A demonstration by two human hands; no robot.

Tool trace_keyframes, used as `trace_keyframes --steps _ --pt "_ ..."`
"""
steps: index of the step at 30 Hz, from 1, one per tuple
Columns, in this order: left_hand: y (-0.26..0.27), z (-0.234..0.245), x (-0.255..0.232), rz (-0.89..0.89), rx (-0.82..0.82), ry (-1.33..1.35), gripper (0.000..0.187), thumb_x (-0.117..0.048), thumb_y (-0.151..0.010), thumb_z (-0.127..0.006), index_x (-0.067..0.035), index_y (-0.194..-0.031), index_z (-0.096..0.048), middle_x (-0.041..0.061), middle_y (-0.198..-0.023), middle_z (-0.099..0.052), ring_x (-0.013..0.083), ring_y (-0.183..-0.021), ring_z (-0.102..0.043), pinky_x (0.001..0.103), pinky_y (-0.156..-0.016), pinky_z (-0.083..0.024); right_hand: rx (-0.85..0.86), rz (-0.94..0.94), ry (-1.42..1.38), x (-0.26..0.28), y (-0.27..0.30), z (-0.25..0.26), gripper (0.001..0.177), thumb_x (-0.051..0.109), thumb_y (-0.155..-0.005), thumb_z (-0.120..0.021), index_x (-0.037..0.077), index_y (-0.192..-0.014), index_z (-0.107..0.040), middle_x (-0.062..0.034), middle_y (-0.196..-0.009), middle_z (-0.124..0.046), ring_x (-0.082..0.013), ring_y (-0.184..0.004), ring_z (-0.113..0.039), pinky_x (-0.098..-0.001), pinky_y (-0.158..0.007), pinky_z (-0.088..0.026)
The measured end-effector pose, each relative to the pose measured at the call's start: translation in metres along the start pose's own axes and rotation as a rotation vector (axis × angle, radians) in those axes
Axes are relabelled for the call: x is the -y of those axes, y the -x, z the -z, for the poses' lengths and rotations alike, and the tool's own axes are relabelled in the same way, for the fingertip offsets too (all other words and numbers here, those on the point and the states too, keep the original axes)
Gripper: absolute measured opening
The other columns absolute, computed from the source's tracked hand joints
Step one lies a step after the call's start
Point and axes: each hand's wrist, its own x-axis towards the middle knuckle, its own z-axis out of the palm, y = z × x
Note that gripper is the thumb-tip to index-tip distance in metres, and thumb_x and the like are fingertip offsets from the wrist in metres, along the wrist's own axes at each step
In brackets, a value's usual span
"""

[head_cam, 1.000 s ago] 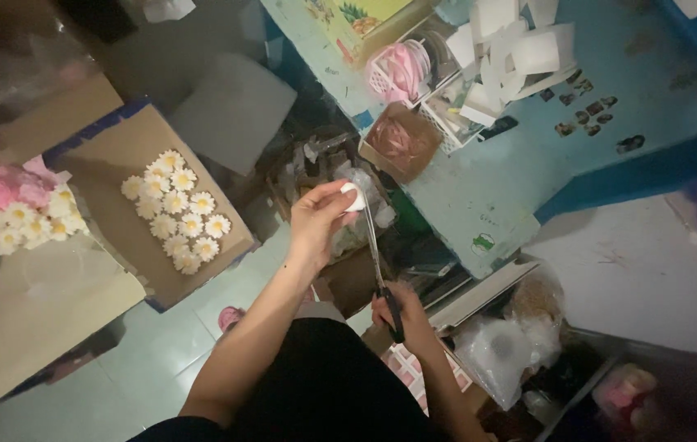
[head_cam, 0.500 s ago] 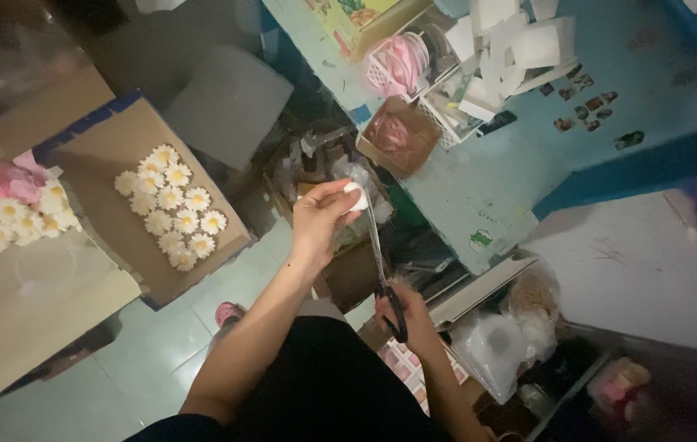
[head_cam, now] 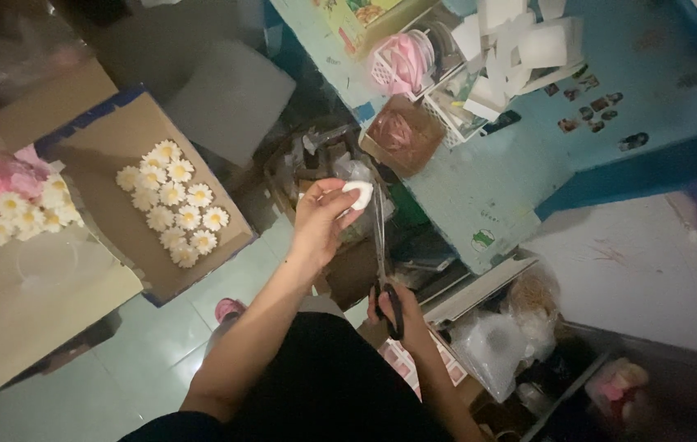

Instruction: The person is preparing candle molds and trimming wax components in a studio.

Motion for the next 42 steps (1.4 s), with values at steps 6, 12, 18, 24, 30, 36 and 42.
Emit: trace_keyframes --steps 6,12,18,24,30,36,42 --pt "-0.002 0.003 0.009 0.005 0.08 0.045 0.031 0.002 -0.088 -0.072 -0.003 -0.117 -0.062 0.011 -0.114 -0.068 0.0222 -0.104 -0.07 0.039 -0.092 -0.061 -0.04 -0.076 0.016 0.008 -0.006 -0.003 0.038 0.039 -0.103 -0.058 0.002 -0.094 -0.058 -0.0047 -0.07 -0.058 -0.0161 -0.064 -0.056 -0.0327 -0.061 -0.047" --pt "0.0 0.003 0.009 -0.044 0.104 0.019 0.03 0.002 -0.09 -0.071 0.002 -0.118 -0.061 0.014 -0.114 -0.069 0.0247 -0.105 -0.071 0.039 -0.093 -0.062 -0.043 -0.044 0.034 0.011 -0.006 -0.003 0.039 0.039 -0.103 -0.059 0.002 -0.092 -0.06 -0.0049 -0.069 -0.059 -0.0147 -0.061 -0.058 -0.032 -0.059 -0.049" --pt "0.002 -0.001 0.006 -0.007 0.062 0.035 0.028 0.004 -0.088 -0.071 0.001 -0.114 -0.061 0.014 -0.115 -0.069 0.0234 -0.103 -0.072 0.037 -0.09 -0.063 -0.047 -0.044 0.022 0.0 -0.003 0.005 0.045 0.044 -0.103 -0.059 0.001 -0.089 -0.06 -0.0054 -0.07 -0.062 -0.0149 -0.061 -0.058 -0.0315 -0.059 -0.05" --pt "0.002 0.0 0.012 -0.043 0.085 -0.003 0.025 0.004 -0.089 -0.072 0.001 -0.112 -0.063 0.014 -0.113 -0.069 0.0243 -0.103 -0.073 0.039 -0.09 -0.063 -0.048 -0.054 0.079 0.009 -0.002 0.004 0.048 0.05 -0.1 -0.058 0.004 -0.087 -0.061 -0.0035 -0.066 -0.061 -0.0141 -0.059 -0.06 -0.0301 -0.058 -0.05" --pt "0.0 0.0 0.012 -0.024 0.062 0.036 0.028 0.005 -0.087 -0.074 0.002 -0.112 -0.064 0.015 -0.113 -0.069 0.0245 -0.102 -0.071 0.039 -0.09 -0.062 -0.088 -0.062 0.148 -0.014 0.001 0.017 0.043 0.04 -0.1 -0.064 0.001 -0.083 -0.059 -0.0049 -0.066 -0.06 -0.0142 -0.057 -0.057 -0.029 -0.051 -0.045" --pt "0.008 0.003 0.002 -0.204 0.132 -0.331 0.038 0.002 -0.091 -0.076 0.004 -0.129 -0.067 0.007 -0.107 -0.073 0.0148 -0.095 -0.069 0.028 -0.081 -0.058 -0.082 -0.103 0.087 0.007 -0.002 0.017 0.044 0.045 -0.103 -0.056 0.005 -0.085 -0.059 -0.0027 -0.063 -0.058 -0.0118 -0.053 -0.053 -0.0273 -0.05 -0.042" --pt "0.011 -0.003 -0.029 -0.311 0.324 -0.397 0.052 -0.002 -0.085 -0.076 -0.01 -0.134 -0.059 0.003 -0.097 -0.076 0.0099 -0.081 -0.068 0.026 -0.07 -0.057 0.117 0.017 0.076 0.01 0.001 0.039 0.052 0.056 -0.101 -0.055 0.005 -0.091 -0.06 -0.0008 -0.072 -0.059 -0.0104 -0.06 -0.054 -0.0266 -0.054 -0.043"
